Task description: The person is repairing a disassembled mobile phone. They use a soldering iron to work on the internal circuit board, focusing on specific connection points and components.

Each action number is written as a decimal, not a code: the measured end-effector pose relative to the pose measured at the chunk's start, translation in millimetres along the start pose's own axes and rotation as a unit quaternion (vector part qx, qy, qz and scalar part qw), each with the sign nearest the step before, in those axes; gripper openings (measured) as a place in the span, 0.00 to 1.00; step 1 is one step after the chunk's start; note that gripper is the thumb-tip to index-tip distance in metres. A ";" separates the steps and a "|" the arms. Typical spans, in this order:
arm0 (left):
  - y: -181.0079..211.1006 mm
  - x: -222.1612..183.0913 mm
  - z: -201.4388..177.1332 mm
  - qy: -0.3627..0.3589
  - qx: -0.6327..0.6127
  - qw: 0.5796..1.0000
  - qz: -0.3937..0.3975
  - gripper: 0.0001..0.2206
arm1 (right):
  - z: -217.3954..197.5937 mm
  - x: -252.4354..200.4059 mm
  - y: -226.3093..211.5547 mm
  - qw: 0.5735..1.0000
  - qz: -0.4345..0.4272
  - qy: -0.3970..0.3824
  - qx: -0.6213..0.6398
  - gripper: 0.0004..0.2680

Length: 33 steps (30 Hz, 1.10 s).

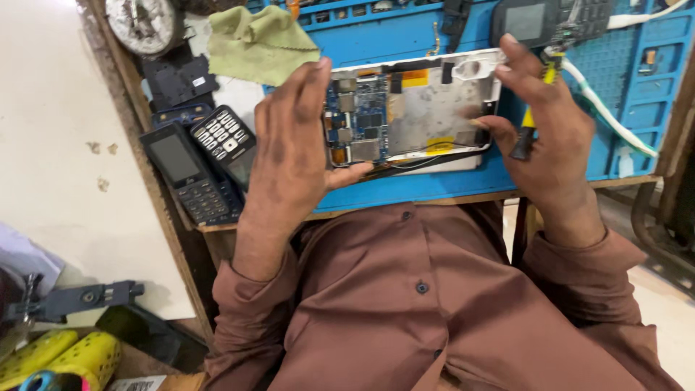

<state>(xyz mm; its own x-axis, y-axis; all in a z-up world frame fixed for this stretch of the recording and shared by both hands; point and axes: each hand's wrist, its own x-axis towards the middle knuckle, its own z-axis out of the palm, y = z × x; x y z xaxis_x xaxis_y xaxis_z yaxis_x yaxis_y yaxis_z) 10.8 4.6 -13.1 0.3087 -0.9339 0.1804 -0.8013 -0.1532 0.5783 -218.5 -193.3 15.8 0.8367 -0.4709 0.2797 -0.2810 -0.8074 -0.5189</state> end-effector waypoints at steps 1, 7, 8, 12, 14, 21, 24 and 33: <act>0.4 -1.9 0.6 0.011 0.007 1.000 0.018 0.61 | 2.0 1.4 -1.2 1.000 0.003 0.016 0.026 0.18; 3.6 -9.4 -2.1 0.059 -0.012 0.996 0.073 0.55 | 14.7 -16.7 0.4 0.961 0.134 0.090 0.224 0.16; 3.6 -9.0 -0.3 0.065 -0.023 0.995 0.078 0.54 | 19.4 -23.4 2.6 0.922 0.166 0.104 0.334 0.15; 7.9 -18.5 1.3 0.089 0.082 0.990 0.075 0.45 | 24.9 -55.0 24.7 0.840 0.238 0.119 0.473 0.13; 10.5 -21.7 -2.1 0.095 0.101 0.988 0.071 0.43 | 25.5 -66.0 35.2 0.819 0.249 0.124 0.502 0.12; 30.9 -20.2 -13.0 0.080 -0.113 0.987 0.078 0.45 | 4.6 -72.9 50.4 0.713 0.303 0.143 0.616 0.09; 33.8 -26.3 -5.5 0.073 -0.122 0.987 0.080 0.43 | -0.5 -64.1 40.3 0.750 0.289 0.112 0.585 0.11; 32.7 -35.4 66.7 0.094 -0.074 0.987 0.109 0.21 | 136.3 -10.4 -53.6 0.865 0.027 -0.315 0.389 0.15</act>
<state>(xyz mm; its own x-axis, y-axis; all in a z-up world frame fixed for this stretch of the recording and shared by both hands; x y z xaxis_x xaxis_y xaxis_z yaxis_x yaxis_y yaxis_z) -60.5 11.1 -53.6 0.2389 -0.8606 0.4497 -0.7803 0.1055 0.6164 -148.0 -96.7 -69.4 0.9913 -0.0143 -0.1307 -0.1311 -0.1905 -0.9729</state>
